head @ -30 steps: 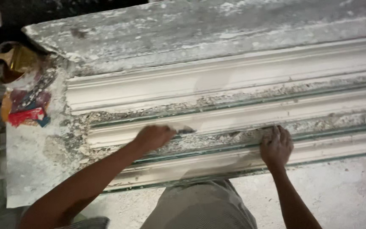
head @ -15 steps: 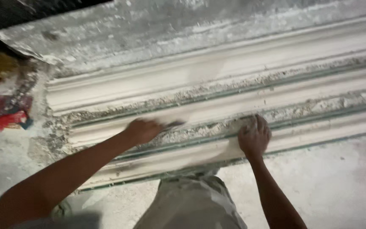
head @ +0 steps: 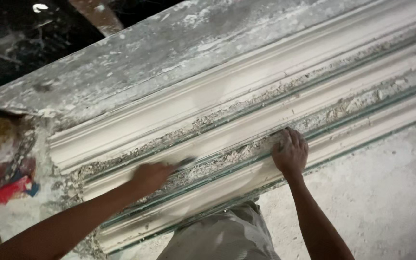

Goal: The person scrapes dried plaster residue from the grooves of decorative plaster cornice moldings using a small handheld scraper, then brushes the loose debris off the moldings with a green brush and dustpan brush, and repositions the moldings on the work table.

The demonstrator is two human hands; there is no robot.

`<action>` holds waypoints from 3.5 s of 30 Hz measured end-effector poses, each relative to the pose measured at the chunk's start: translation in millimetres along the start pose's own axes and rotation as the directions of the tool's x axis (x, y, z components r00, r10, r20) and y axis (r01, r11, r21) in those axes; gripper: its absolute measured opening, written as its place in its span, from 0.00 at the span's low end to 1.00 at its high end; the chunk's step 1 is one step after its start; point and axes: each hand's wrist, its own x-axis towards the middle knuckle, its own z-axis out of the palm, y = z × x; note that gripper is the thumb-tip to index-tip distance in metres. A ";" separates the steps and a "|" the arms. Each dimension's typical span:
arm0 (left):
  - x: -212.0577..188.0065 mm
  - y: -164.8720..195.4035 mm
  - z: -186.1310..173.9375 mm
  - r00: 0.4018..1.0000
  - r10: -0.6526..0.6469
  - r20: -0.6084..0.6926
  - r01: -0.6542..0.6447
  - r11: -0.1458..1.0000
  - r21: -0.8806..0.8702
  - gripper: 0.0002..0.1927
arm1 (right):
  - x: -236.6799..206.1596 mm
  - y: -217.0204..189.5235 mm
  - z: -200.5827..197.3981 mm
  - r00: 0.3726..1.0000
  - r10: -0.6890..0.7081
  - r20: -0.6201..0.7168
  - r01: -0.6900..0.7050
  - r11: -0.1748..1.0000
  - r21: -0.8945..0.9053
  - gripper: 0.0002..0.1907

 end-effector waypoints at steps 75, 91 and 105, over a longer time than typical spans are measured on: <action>189.7 233.2 -74.5 0.975 0.121 -0.185 -0.130 0.991 -0.036 0.20 | 110.8 235.1 -24.8 0.999 -0.031 0.013 0.033 0.994 -0.108 0.31; 295.8 304.1 -92.9 0.879 0.293 -0.376 -0.334 0.941 -0.048 0.20 | 113.1 234.2 -38.2 0.996 0.011 -0.086 -0.014 0.999 -0.040 0.30; 420.1 430.7 -130.9 0.787 0.299 -0.540 -0.359 0.933 -0.008 0.06 | 122.8 230.5 -62.2 0.991 0.072 -0.113 -0.057 0.990 0.129 0.22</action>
